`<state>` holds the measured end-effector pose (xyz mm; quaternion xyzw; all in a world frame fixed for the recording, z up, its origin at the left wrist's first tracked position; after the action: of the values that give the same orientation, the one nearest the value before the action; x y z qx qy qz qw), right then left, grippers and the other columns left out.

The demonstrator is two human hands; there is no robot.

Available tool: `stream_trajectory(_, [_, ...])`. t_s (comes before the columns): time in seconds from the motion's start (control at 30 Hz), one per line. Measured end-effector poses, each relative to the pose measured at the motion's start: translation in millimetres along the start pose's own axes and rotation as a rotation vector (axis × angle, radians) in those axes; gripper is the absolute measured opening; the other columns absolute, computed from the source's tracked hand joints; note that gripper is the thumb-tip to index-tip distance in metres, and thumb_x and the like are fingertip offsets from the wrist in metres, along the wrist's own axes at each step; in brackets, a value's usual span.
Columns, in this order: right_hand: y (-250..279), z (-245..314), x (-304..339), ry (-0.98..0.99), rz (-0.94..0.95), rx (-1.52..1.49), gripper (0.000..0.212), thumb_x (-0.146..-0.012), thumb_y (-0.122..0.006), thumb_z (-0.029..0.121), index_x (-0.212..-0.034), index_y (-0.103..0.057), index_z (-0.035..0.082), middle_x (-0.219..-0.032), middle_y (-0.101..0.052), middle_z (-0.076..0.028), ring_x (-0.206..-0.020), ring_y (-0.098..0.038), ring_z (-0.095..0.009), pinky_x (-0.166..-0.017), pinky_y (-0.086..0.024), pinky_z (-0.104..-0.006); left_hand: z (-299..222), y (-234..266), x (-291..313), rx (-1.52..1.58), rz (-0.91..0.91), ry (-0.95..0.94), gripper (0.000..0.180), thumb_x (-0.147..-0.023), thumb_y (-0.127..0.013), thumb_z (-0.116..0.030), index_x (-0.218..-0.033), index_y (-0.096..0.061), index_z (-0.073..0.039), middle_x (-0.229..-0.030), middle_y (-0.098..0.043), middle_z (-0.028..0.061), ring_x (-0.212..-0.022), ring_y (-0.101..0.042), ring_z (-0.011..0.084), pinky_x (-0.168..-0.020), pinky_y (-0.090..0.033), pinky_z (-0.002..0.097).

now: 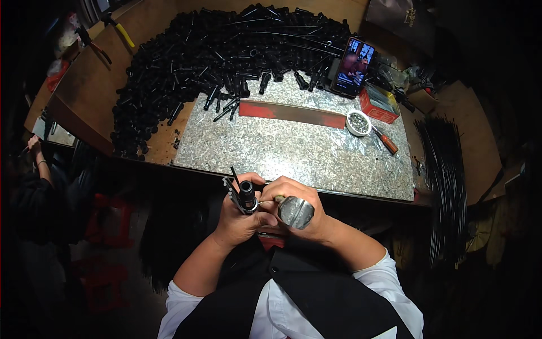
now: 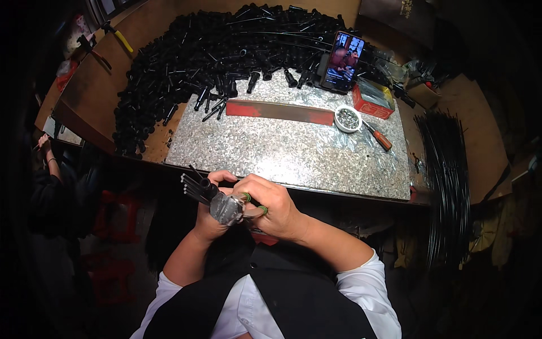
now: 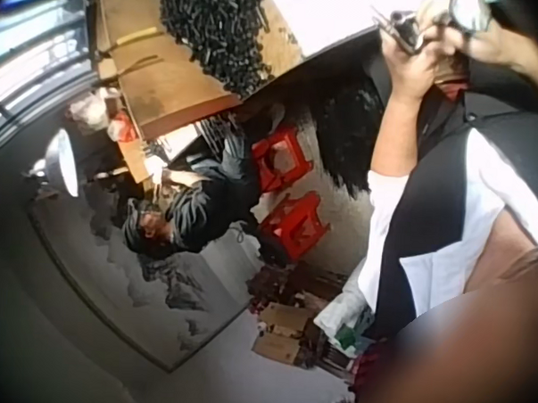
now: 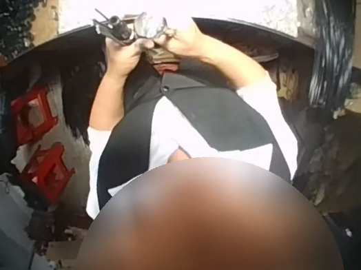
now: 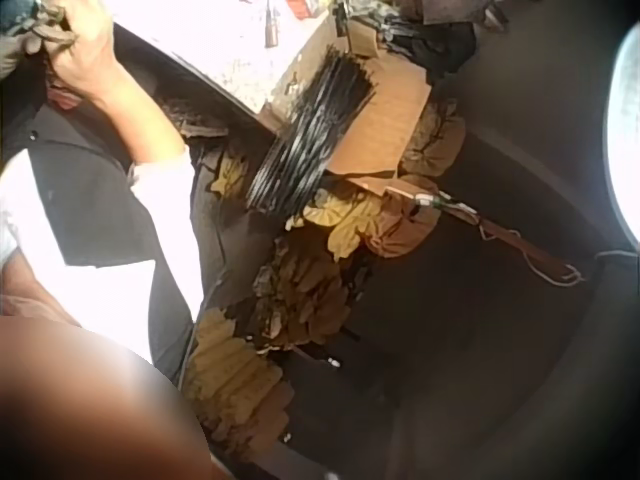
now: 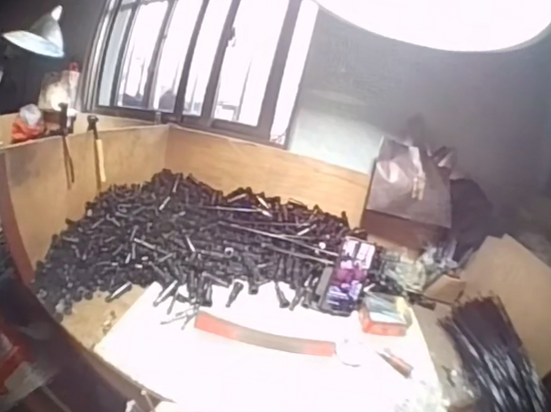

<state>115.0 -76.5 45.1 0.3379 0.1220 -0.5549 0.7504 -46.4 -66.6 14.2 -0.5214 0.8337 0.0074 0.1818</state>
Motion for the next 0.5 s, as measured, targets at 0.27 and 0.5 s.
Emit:
stream_trajectory(0.27, [2, 8, -5, 0.044, 0.023, -0.006, 0.026, -0.073, -0.075, 0.007, -0.092, -0.058, 0.002, -0.091, -0.063, -0.012, -0.080, -0.064, -0.024, -0.068, -0.051, -0.0303, -7, -1, 1, 0.140, -0.031, 0.094, 0.070, -0.066, -0.084, -0.018, -0.115, -0.039, 0.001, -0.084, -0.065, 0.0048, -0.078, -0.061, 0.0081, -0.070, -0.049, 0.0222])
stream_trajectory(0.5, [1, 4, -2, -0.014, 0.014, -0.035, 0.027, -0.073, -0.075, 0.008, -0.092, -0.058, 0.001, -0.092, -0.064, -0.013, -0.081, -0.064, -0.024, -0.070, -0.051, -0.0311, 1, 2, 3, -0.009, 0.006, 0.028, 0.072, -0.066, -0.084, -0.022, -0.117, -0.039, 0.001, -0.084, -0.065, 0.0049, -0.080, -0.061, 0.0086, -0.072, -0.049, 0.0220])
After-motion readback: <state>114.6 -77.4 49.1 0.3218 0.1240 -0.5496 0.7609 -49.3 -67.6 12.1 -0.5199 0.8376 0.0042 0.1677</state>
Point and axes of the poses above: each hand's wrist, its own x-axis away from the middle knuckle, its own y-axis out of the back of the hand, z = x × y, the point moved 1 cm from there along -x, towards the middle knuckle
